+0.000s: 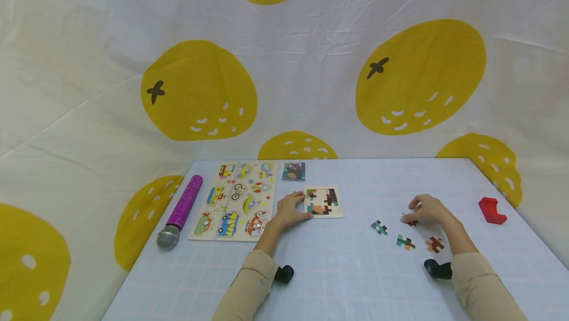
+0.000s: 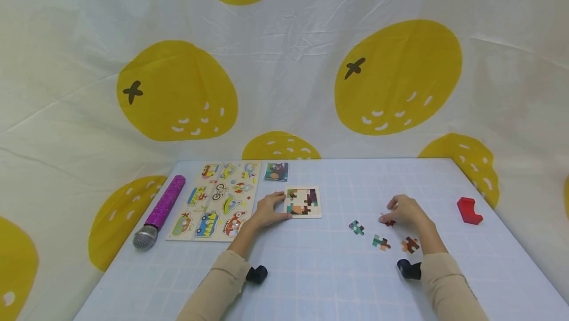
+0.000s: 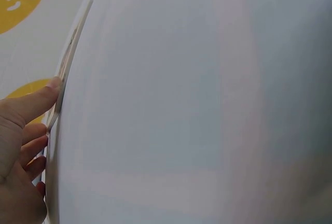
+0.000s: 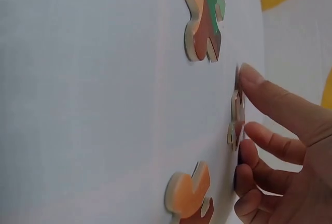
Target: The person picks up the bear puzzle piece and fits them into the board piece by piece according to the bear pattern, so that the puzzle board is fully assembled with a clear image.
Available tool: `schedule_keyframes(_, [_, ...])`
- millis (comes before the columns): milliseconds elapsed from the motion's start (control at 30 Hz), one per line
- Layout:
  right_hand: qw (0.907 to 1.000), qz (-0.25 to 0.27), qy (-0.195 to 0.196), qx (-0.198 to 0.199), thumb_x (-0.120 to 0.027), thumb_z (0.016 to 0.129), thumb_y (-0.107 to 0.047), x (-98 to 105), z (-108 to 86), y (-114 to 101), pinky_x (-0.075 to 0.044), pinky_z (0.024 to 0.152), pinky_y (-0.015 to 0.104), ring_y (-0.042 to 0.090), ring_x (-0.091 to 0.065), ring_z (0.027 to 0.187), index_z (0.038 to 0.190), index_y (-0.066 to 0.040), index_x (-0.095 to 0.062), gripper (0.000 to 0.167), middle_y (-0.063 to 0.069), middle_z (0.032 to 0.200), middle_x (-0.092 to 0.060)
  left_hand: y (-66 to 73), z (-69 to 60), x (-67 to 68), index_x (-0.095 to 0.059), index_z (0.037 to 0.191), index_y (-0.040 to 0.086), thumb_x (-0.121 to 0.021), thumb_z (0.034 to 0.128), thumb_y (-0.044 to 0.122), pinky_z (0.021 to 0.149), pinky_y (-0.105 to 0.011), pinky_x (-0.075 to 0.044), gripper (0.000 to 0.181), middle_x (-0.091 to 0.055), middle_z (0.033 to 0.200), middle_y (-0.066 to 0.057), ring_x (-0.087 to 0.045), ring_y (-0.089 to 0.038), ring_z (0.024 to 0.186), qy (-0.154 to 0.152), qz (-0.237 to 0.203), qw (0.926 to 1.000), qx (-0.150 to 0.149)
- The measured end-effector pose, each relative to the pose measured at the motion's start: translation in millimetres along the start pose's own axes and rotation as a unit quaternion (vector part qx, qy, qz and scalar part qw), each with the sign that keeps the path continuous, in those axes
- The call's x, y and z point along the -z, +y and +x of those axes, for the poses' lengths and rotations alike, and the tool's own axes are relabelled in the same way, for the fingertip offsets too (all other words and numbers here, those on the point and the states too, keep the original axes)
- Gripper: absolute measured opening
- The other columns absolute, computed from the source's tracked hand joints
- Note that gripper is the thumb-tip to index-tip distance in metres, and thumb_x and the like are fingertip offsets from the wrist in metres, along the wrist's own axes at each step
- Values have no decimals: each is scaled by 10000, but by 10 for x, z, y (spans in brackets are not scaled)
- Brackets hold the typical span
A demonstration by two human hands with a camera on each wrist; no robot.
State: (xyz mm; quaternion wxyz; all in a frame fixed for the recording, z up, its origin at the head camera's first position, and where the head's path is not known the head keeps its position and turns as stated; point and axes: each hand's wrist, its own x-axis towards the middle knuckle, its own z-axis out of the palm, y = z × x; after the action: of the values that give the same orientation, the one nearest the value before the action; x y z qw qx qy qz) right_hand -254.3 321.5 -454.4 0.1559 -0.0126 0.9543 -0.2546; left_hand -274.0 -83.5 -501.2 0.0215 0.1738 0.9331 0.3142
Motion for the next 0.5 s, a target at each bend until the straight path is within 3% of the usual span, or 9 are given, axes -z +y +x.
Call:
schedule_keyframes(300, [9992, 336, -18, 227, -779, 767, -242, -64, 10, -7, -419, 603, 298, 188, -511, 674, 833, 11, -600, 317, 52, 720, -591, 17, -4, -1, -527, 1315, 4, -756, 778, 354, 1057, -561, -279, 681, -476, 1396, -141, -381, -349, 1323, 32, 102, 9999, -59])
schedule_keyframes(500, [9936, 877, 234, 674, -665, 860, -120, -23, 15, -111, -478, 603, 285, 190, -523, 689, 916, 65, -641, 194, 73, 747, -612, 11, -6, 2, -527, 1316, 5, -752, 780, 360, 1054, -558, -286, 681, -477, 1397, -136, -383, -344, 1323, 28, 175, 9998, -28])
